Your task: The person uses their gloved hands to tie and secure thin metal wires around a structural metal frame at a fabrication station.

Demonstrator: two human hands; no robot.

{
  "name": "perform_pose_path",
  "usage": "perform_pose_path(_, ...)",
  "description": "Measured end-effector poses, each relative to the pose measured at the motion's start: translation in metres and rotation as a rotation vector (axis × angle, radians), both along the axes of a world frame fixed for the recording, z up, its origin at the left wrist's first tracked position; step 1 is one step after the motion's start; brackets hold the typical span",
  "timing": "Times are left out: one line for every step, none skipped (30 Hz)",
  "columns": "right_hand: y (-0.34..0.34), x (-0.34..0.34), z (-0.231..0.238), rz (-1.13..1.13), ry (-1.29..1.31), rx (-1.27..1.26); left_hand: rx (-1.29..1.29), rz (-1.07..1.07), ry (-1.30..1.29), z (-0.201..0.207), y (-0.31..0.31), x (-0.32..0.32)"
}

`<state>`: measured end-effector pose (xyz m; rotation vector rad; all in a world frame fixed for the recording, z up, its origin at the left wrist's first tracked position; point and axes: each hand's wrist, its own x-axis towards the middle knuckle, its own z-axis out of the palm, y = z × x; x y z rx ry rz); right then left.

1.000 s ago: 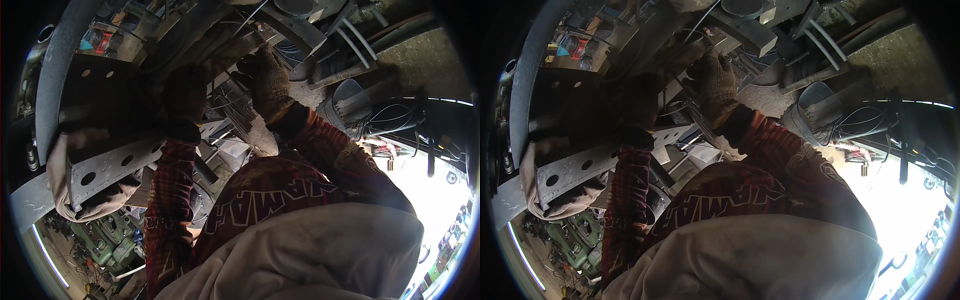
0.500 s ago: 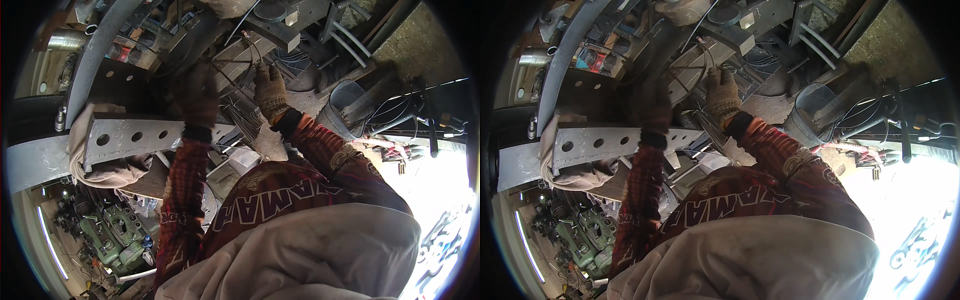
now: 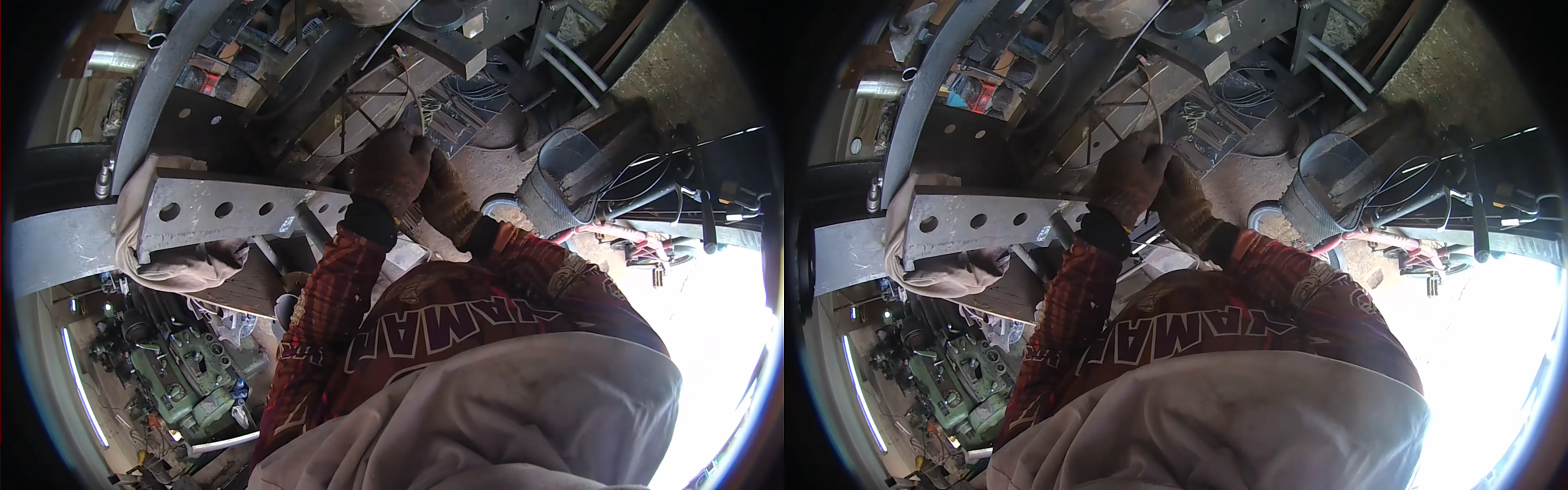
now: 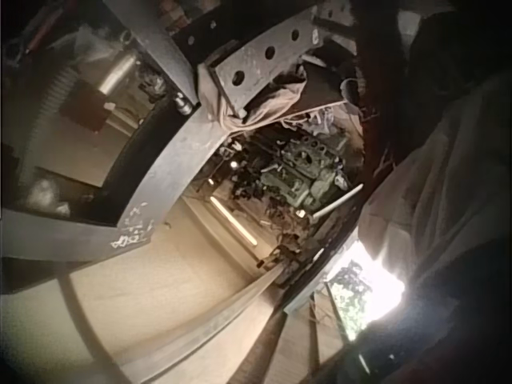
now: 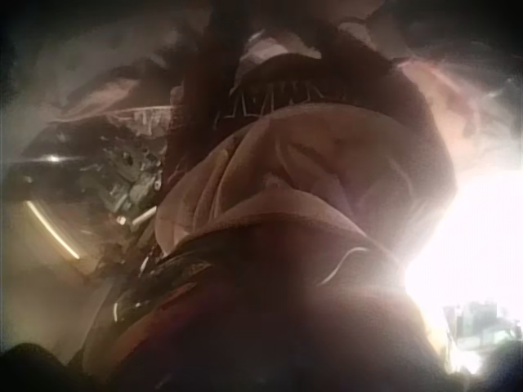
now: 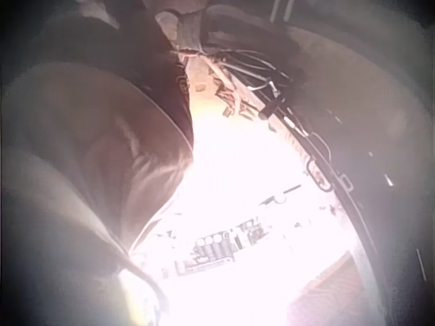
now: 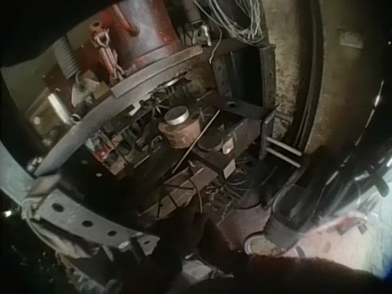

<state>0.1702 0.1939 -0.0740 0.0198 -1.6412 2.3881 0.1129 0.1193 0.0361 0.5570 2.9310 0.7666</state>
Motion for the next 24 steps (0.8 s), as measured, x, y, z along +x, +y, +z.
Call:
perform_pose_path(0.003, 0.001, -0.006, 0.050, 0.022, 0.144, -0.001, -0.006, 0.042, -0.001, -0.007, 0.003)
perform_pose_path(0.011, 0.002, -0.003, 0.077, 0.035, 0.296, 0.006, -0.035, 0.077, -0.004, -0.007, 0.003)
perform_pose_path(0.021, 0.004, 0.000, 0.119, 0.022, 0.402, 0.013, -0.062, 0.113, -0.007, -0.009, 0.003)
perform_pose_path(0.033, 0.007, 0.005, 0.163, 0.008, 0.508, -0.040, -0.068, 0.131, -0.009, -0.012, 0.004)
perform_pose_path(0.044, 0.009, 0.018, 0.214, -0.003, 0.611, -0.096, -0.066, 0.148, -0.008, -0.016, 0.008)
perform_pose_path(0.054, 0.013, 0.032, 0.114, -0.015, 0.717, -0.152, -0.067, 0.166, -0.004, -0.021, 0.011)
perform_pose_path(0.065, 0.018, 0.045, 0.007, -0.031, 0.824, -0.166, -0.135, 0.235, -0.001, -0.024, 0.015)
perform_pose_path(0.074, 0.022, 0.057, -0.083, -0.036, 0.921, -0.191, -0.183, 0.305, 0.007, -0.032, 0.023)
perform_pose_path(0.086, 0.019, 0.063, -0.140, 0.178, 1.005, -0.206, -0.242, 0.371, 0.013, -0.036, 0.029)
perform_pose_path(0.091, 0.012, 0.070, -0.095, 0.280, 1.032, -0.265, -0.307, 0.336, 0.019, -0.038, 0.032)
perform_pose_path(0.096, 0.005, 0.077, -0.049, 0.383, 1.057, -0.324, -0.373, 0.300, 0.026, -0.040, 0.035)
perform_pose_path(0.099, 0.002, 0.081, -0.008, 0.488, 1.083, -0.379, -0.441, 0.269, 0.033, -0.039, 0.035)
perform_pose_path(0.099, 0.001, 0.081, 0.082, 0.430, 1.195, -0.365, -0.446, 0.283, 0.037, -0.037, 0.033)
perform_pose_path(0.100, 0.002, 0.079, 0.174, 0.369, 1.305, -0.351, -0.451, 0.298, 0.040, -0.034, 0.030)
perform_pose_path(0.100, 0.001, 0.078, 0.270, 0.310, 1.413, -0.338, -0.450, 0.313, 0.043, -0.032, 0.027)
perform_pose_path(0.100, 0.000, 0.074, 0.231, 0.295, 1.335, -0.295, -0.459, 0.409, 0.047, -0.030, 0.021)
perform_pose_path(0.100, -0.002, 0.069, 0.193, 0.279, 1.257, -0.253, -0.468, 0.506, 0.050, -0.026, 0.014)
perform_pose_path(0.102, -0.004, 0.066, 0.156, 0.259, 1.180, -0.208, -0.476, 0.600, 0.049, -0.022, 0.010)
perform_pose_path(0.103, -0.005, 0.064, 0.177, 0.101, 0.981, -0.154, -0.364, 0.632, 0.044, -0.017, 0.010)
perform_pose_path(0.105, -0.006, 0.063, 0.194, -0.054, 0.779, -0.099, -0.252, 0.662, 0.036, -0.009, 0.011)
perform_pose_path(0.106, -0.007, 0.063, 0.209, -0.206, 0.573, -0.047, -0.139, 0.688, 0.029, -0.003, 0.014)
perform_pose_path(0.108, -0.011, 0.065, 0.227, -0.288, 0.489, -0.048, -0.144, 0.555, 0.024, 0.002, 0.019)
perform_pose_path(0.110, -0.018, 0.069, 0.244, -0.369, 0.404, -0.048, -0.150, 0.422, 0.018, 0.006, 0.026)
perform_pose_path(0.114, -0.026, 0.070, 0.255, -0.450, 0.317, -0.047, -0.162, 0.290, 0.011, 0.010, 0.032)
